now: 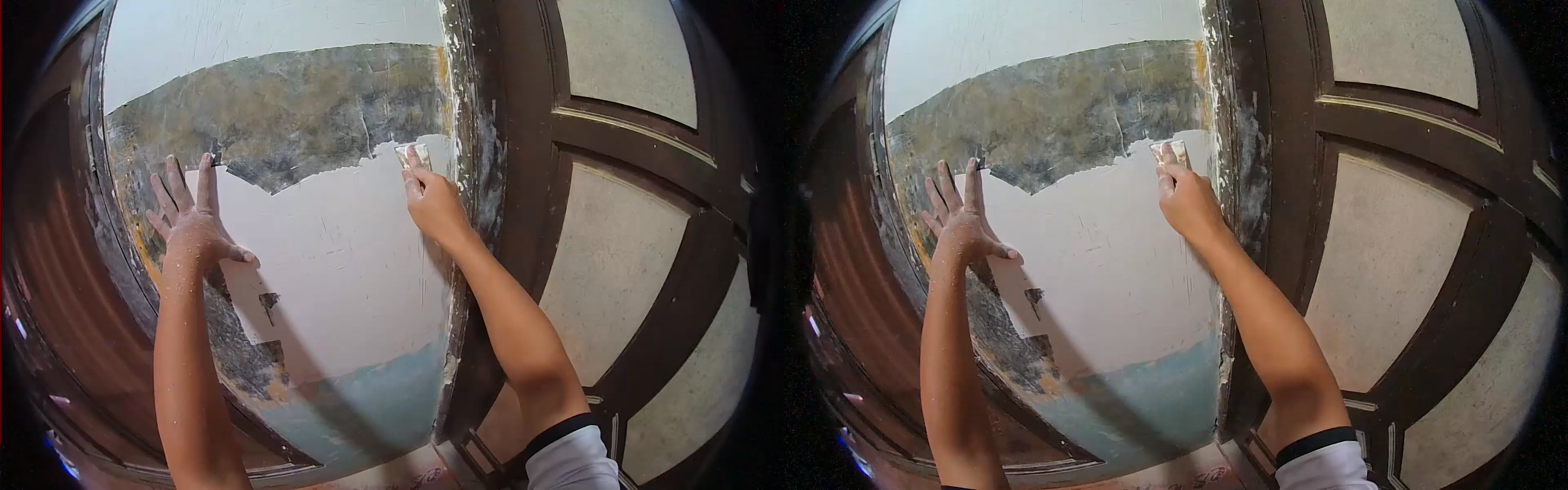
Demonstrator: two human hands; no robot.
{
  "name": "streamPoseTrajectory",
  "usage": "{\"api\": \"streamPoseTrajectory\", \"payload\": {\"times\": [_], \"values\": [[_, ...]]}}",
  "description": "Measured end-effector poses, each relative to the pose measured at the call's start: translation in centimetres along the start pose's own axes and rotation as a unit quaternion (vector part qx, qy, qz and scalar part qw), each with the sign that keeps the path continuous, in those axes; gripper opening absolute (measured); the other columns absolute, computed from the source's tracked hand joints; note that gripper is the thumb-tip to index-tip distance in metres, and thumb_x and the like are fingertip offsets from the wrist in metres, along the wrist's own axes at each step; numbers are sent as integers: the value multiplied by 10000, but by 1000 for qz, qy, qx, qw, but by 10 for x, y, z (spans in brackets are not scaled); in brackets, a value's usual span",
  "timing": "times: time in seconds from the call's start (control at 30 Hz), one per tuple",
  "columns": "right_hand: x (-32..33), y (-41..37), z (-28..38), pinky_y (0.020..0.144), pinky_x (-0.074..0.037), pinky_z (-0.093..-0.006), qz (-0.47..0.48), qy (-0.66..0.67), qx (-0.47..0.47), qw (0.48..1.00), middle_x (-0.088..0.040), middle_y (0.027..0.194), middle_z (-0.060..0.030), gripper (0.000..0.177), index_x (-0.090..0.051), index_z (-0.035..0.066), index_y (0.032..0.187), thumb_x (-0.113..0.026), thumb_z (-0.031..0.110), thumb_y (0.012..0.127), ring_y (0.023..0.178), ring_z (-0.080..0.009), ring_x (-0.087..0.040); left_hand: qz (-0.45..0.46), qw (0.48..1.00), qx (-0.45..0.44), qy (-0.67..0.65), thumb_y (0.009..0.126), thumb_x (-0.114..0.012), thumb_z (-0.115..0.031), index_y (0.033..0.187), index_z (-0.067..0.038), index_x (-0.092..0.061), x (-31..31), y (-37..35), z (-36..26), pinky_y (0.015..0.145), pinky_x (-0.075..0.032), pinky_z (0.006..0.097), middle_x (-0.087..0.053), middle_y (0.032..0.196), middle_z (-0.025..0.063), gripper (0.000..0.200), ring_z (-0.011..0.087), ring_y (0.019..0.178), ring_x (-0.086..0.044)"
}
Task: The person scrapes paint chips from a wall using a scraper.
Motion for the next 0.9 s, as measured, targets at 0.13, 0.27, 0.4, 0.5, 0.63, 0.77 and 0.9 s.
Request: {"api": "streamPoseTrajectory", "payload": {"times": [0.13,0.27,0.4,0.5,0.63,0.77,0.9], "values": [[3,-1,2,797,-542,-541,14,10,-3,1000,-710,965,-296,293,-748,47,1118,-582,265,1017,884,-501,-685,-15,1000,-7,2,190,-1051,-505,1681,-328,63,-2,0,2,1188,-30,763,257,1710,202,1870,453,1559,253],[6,-6,1,889,-551,-452,74,-32,-59,995,-670,1268,-242,328,-686,27,1269,-570,233,1042,1050,-494,-659,7,999,15,29,187,-1033,-562,1683,-323,53,6,-1,-3,1195,-24,753,252,1706,219,1864,475,1553,250],[0,-9,2,940,-534,-512,57,41,67,995,-666,1175,-335,523,-504,91,1515,-586,269,1030,1049,-510,-662,15,1000,3,25,238,-1032,-582,1679,-368,39,11,-8,-2,1219,-21,722,250,1711,202,1809,472,1555,244],[-9,-21,19,1073,-479,-457,72,128,119,982,-536,1435,-342,617,-385,26,1570,-580,260,1034,1251,-485,-595,33,998,20,46,290,-1034,-588,1674,-403,39,13,-8,-4,1236,-37,706,236,1718,183,1760,464,1566,215],[-28,-23,36,1093,-464,-441,153,204,72,964,-528,1442,-357,667,-280,-31,1603,-536,258,1059,1289,-457,-592,-26,998,14,56,430,-1029,-529,1685,-335,-117,7,-30,-19,1202,-193,733,97,1741,191,1564,488,1590,-28],[-35,-28,58,928,-532,-475,329,263,-31,907,-672,1172,-352,574,-377,-90,1523,-487,267,1086,1042,-450,-700,-266,938,-129,-181,981,-697,-420,1491,-159,-570,-12,-67,-54,1116,-437,507,-403,1546,199,587,396,1406,-456],[-44,-53,86,852,-538,-508,273,323,126,897,-679,1067,-363,390,-503,-128,1328,-498,125,1031,958,-469,-693,5,784,-52,-619,1092,-524,-465,1475,11,-549,-35,-95,-92,970,-493,356,-683,1250,128,611,191,1137,-621]]}}
Point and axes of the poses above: each hand's wrist, its own y-axis towards the middle knuckle, its own x-axis out of the back of the hand, z = x × y, the point moved 2 cm from there along y, towards the middle knuckle
